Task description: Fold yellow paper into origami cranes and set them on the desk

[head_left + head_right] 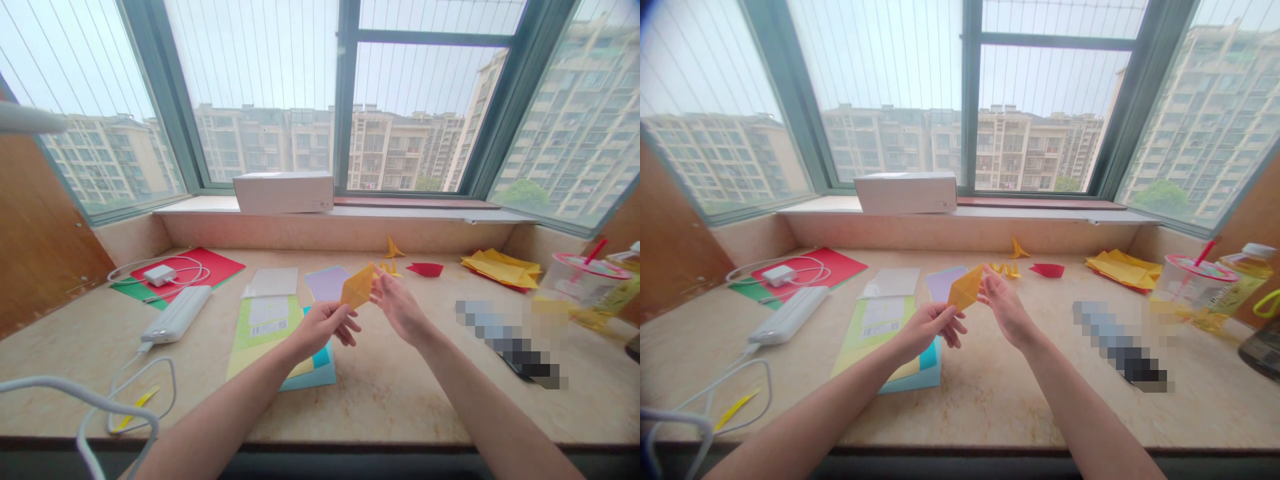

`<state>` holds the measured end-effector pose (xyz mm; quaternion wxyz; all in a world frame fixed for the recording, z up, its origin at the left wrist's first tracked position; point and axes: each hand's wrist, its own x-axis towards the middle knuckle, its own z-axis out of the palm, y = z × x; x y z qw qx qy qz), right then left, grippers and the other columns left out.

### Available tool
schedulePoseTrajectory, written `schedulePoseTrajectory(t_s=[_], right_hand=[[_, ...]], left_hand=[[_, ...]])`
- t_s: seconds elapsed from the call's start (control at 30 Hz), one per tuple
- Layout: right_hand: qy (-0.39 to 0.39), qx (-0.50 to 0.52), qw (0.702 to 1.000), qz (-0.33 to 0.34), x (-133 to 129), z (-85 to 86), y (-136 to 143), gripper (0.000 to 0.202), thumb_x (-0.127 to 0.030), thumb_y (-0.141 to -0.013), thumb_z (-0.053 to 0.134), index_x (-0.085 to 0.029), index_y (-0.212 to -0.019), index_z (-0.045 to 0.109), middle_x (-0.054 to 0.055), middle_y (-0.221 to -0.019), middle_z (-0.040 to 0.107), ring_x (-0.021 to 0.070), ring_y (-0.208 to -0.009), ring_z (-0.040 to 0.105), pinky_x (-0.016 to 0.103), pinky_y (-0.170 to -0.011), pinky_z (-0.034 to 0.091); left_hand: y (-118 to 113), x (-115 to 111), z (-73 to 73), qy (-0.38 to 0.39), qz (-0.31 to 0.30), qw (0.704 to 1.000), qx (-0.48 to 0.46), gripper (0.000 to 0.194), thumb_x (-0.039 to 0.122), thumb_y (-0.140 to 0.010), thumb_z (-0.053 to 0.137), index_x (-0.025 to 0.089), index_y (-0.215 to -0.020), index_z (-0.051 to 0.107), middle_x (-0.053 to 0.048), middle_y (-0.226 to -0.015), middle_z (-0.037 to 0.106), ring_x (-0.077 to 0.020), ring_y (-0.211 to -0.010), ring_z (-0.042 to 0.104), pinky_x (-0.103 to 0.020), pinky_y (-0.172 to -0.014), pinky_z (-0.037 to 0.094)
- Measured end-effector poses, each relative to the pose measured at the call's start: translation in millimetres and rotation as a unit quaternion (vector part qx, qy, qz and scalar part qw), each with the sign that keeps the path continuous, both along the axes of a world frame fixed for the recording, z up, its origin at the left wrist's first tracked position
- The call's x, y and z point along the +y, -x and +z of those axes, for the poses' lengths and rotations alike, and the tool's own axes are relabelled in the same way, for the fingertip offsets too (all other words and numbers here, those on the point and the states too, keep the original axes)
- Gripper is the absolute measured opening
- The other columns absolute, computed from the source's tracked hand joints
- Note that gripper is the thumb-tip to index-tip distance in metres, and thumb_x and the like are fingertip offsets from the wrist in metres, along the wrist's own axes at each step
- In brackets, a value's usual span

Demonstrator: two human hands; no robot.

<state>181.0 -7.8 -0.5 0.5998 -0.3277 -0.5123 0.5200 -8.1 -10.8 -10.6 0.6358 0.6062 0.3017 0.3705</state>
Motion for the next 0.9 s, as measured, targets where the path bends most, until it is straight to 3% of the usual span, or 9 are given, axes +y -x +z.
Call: schedulePoseTrajectory(t_s=[0.1,0.23,0.37,0.5,0.7,0.77,0.9], right_hand=[[-0.003,-0.099,0.994,0.05,-2.7,-0.5,3.0,0.046,-0.055,-0.078,0.071,-0.024,-0.112,0.07,0.006,-0.096,0.075,0.0202,-0.087,0.066,0.032,-0.077,0.047],[-0.014,-0.119,0.993,-0.002,-2.7,-3.4,7.1,0.034,-0.048,-0.074,0.075,-0.018,-0.09,0.077,0.004,-0.08,0.074,0.0174,-0.073,0.061,0.031,-0.072,0.046],[0.002,-0.123,0.992,-0.007,-1.1,-5.9,6.3,0.029,-0.044,-0.069,0.079,-0.019,-0.084,0.079,0.004,-0.079,0.075,0.0171,-0.069,0.06,0.032,-0.071,0.046],[-0.009,-0.169,0.986,-0.002,-2.5,-7.7,6.8,0.028,-0.048,-0.075,0.072,-0.02,-0.077,0.078,0.003,-0.071,0.073,0.0173,-0.066,0.06,0.032,-0.068,0.046],[-0.051,-0.197,0.978,-0.047,-4.4,-6.3,9.6,0.038,-0.053,-0.082,0.064,-0.019,-0.068,0.075,0.002,-0.063,0.067,0.0167,-0.061,0.056,0.03,-0.064,0.043],[-0.057,-0.191,0.979,-0.05,-4.0,-6.1,9.7,0.038,-0.053,-0.083,0.063,-0.019,-0.071,0.074,0.002,-0.063,0.067,0.0164,-0.061,0.056,0.03,-0.064,0.043],[-0.058,-0.185,0.98,-0.043,-2.9,-6.9,8.5,0.037,-0.054,-0.084,0.063,-0.019,-0.079,0.076,0.002,-0.064,0.066,0.0161,-0.061,0.055,0.03,-0.062,0.043]], left_hand=[[0.0,2.2,0.4,0.003,0.025,1.0,-0.01,0.049,0.058,-0.084,0.062,0.01,-0.095,0.064,-0.009,-0.077,0.072,-0.0157,-0.053,0.068,-0.025,-0.052,0.051],[-0.7,3.3,-3.3,-0.017,0.024,0.999,0.026,0.053,0.061,-0.085,0.058,0.01,-0.099,0.064,-0.012,-0.086,0.072,-0.0169,-0.057,0.069,-0.025,-0.052,0.05],[0.3,4.9,-3.0,-0.107,0.089,0.989,0.046,0.05,0.058,-0.086,0.057,0.012,-0.105,0.065,-0.014,-0.101,0.071,-0.0209,-0.078,0.071,-0.028,-0.061,0.053],[2.5,8.1,2.1,-0.126,0.155,0.98,0.016,0.037,0.049,-0.084,0.064,0.013,-0.092,0.066,-0.009,-0.085,0.074,-0.0202,-0.078,0.069,-0.029,-0.066,0.054],[2.0,6.9,5.7,-0.094,0.134,0.986,-0.028,0.031,0.042,-0.08,0.07,0.011,-0.08,0.066,-0.007,-0.073,0.072,-0.0182,-0.067,0.067,-0.03,-0.065,0.055],[2.2,5.2,6.7,-0.08,0.119,0.988,-0.05,0.034,0.043,-0.084,0.065,0.01,-0.088,0.066,-0.008,-0.076,0.072,-0.0187,-0.068,0.069,-0.032,-0.068,0.056],[3.8,2.9,8.9,-0.078,0.113,0.988,-0.072,0.045,0.041,-0.089,0.059,0.013,-0.124,0.055,-0.006,-0.082,0.071,-0.0174,-0.067,0.069,-0.03,-0.065,0.056]])
